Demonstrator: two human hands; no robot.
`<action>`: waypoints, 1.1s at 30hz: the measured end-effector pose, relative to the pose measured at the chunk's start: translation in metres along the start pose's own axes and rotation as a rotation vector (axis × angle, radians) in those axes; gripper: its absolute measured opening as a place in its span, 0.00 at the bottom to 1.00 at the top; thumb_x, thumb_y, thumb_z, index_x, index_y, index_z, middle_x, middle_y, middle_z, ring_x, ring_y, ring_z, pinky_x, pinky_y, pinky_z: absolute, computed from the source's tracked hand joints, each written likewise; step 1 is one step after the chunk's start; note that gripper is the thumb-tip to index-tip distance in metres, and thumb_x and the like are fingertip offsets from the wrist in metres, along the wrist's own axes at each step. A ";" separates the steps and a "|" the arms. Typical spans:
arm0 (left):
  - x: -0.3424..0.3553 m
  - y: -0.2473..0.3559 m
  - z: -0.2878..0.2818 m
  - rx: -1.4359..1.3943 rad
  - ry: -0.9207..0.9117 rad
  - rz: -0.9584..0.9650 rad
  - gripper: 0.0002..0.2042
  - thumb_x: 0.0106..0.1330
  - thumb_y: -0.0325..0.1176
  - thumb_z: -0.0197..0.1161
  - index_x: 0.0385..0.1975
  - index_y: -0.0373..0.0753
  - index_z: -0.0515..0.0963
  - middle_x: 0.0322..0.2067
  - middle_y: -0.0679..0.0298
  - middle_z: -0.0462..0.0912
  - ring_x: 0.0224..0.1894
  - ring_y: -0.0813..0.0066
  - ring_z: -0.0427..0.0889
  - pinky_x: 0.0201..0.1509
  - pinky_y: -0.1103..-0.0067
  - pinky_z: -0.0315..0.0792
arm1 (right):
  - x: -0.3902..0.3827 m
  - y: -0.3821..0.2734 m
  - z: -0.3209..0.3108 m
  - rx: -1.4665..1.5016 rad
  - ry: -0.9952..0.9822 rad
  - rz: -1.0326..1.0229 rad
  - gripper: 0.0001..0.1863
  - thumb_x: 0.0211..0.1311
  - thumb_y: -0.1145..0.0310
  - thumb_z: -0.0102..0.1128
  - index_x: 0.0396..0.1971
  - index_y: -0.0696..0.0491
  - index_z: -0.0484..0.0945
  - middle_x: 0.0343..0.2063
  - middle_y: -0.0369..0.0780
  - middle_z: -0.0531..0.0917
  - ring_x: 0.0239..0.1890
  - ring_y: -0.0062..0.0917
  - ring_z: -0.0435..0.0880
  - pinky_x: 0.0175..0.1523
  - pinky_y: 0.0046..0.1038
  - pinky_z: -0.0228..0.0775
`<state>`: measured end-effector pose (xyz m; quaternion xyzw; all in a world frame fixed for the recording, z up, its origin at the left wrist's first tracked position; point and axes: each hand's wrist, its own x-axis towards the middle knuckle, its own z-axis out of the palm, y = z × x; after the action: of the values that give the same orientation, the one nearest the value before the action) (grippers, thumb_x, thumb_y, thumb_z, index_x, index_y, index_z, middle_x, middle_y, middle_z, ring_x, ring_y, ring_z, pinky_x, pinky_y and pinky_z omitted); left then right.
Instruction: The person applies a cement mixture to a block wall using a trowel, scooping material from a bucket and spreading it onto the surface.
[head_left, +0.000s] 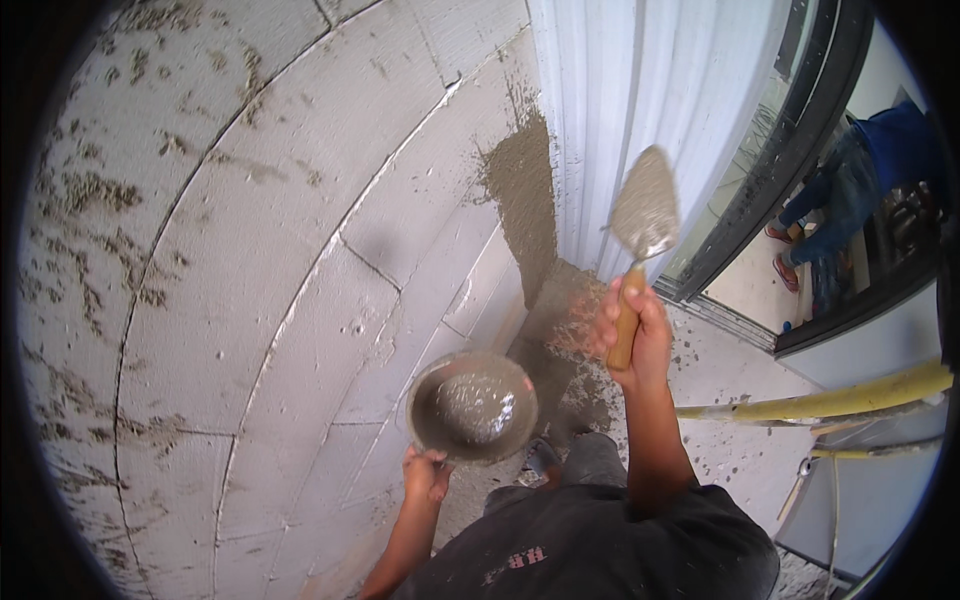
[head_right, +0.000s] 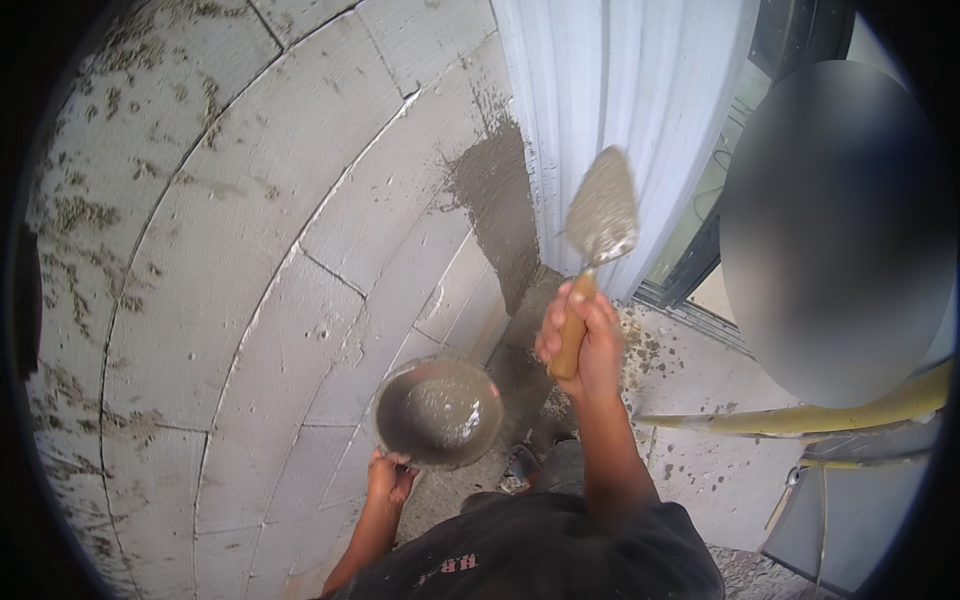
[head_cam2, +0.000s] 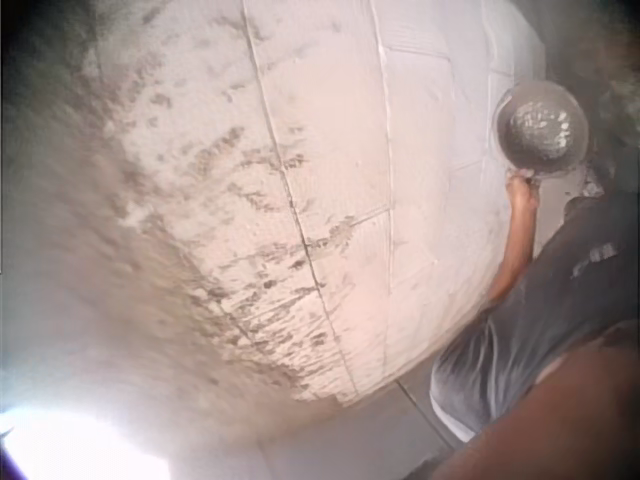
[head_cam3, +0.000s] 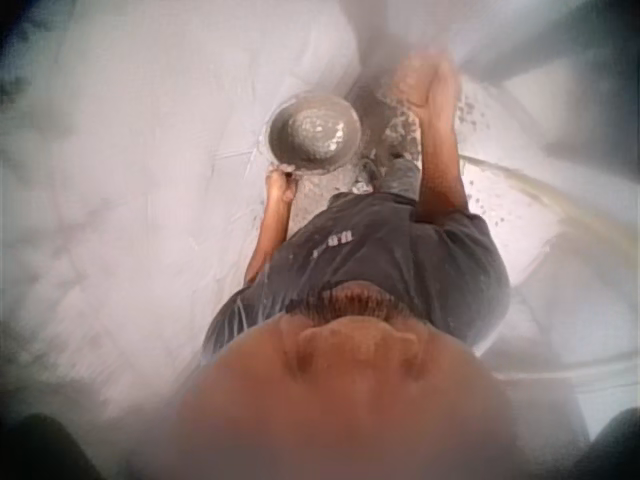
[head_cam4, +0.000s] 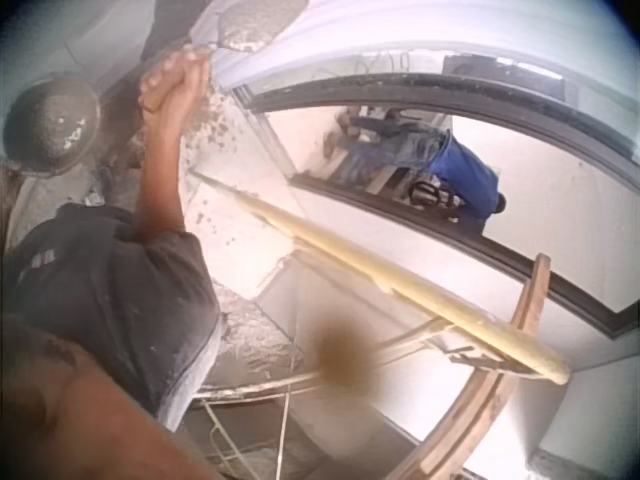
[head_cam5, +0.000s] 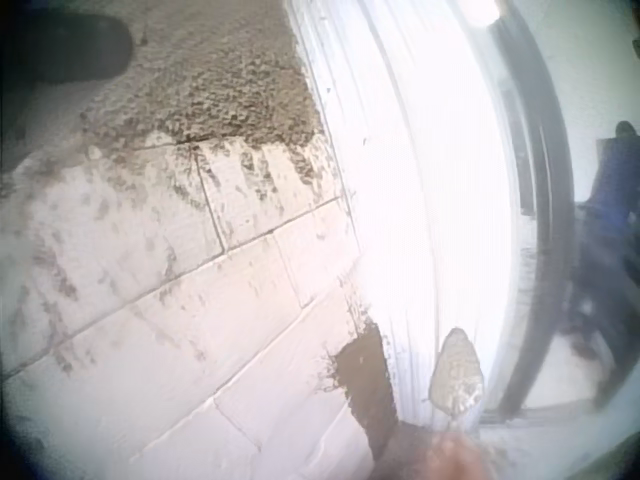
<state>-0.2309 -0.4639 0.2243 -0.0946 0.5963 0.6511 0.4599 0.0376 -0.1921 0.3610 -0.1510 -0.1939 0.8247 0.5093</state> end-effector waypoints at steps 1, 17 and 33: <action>-0.006 0.004 -0.011 -0.009 0.018 0.005 0.27 0.52 0.11 0.52 0.52 0.45 0.68 0.43 0.60 0.77 0.43 0.63 0.79 0.47 0.57 0.75 | 0.010 -0.004 0.016 -0.053 0.092 -0.195 0.09 0.70 0.66 0.53 0.44 0.55 0.70 0.26 0.37 0.75 0.18 0.22 0.73 0.21 0.28 0.67; -0.086 -0.029 -0.120 0.021 0.325 0.088 0.13 0.66 0.32 0.60 0.48 0.33 0.79 0.37 0.55 0.81 0.39 0.54 0.80 0.38 0.63 0.80 | 0.203 0.077 0.161 -0.682 -0.128 -0.574 0.14 0.69 0.65 0.61 0.38 0.55 0.65 0.20 0.38 0.69 0.22 0.22 0.70 0.28 0.33 0.65; -0.052 -0.034 0.036 -0.075 0.364 0.189 0.20 0.56 0.15 0.55 0.50 0.38 0.72 0.44 0.60 0.80 0.44 0.65 0.81 0.47 0.65 0.77 | 0.049 0.093 -0.094 -1.602 -0.972 0.954 0.17 0.67 0.58 0.58 0.45 0.57 0.78 0.26 0.44 0.81 0.21 0.28 0.80 0.28 0.33 0.75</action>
<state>-0.1624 -0.4622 0.2457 -0.1714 0.6512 0.6852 0.2775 -0.0145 -0.1700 0.2320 -0.1574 -0.7868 0.5422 -0.2495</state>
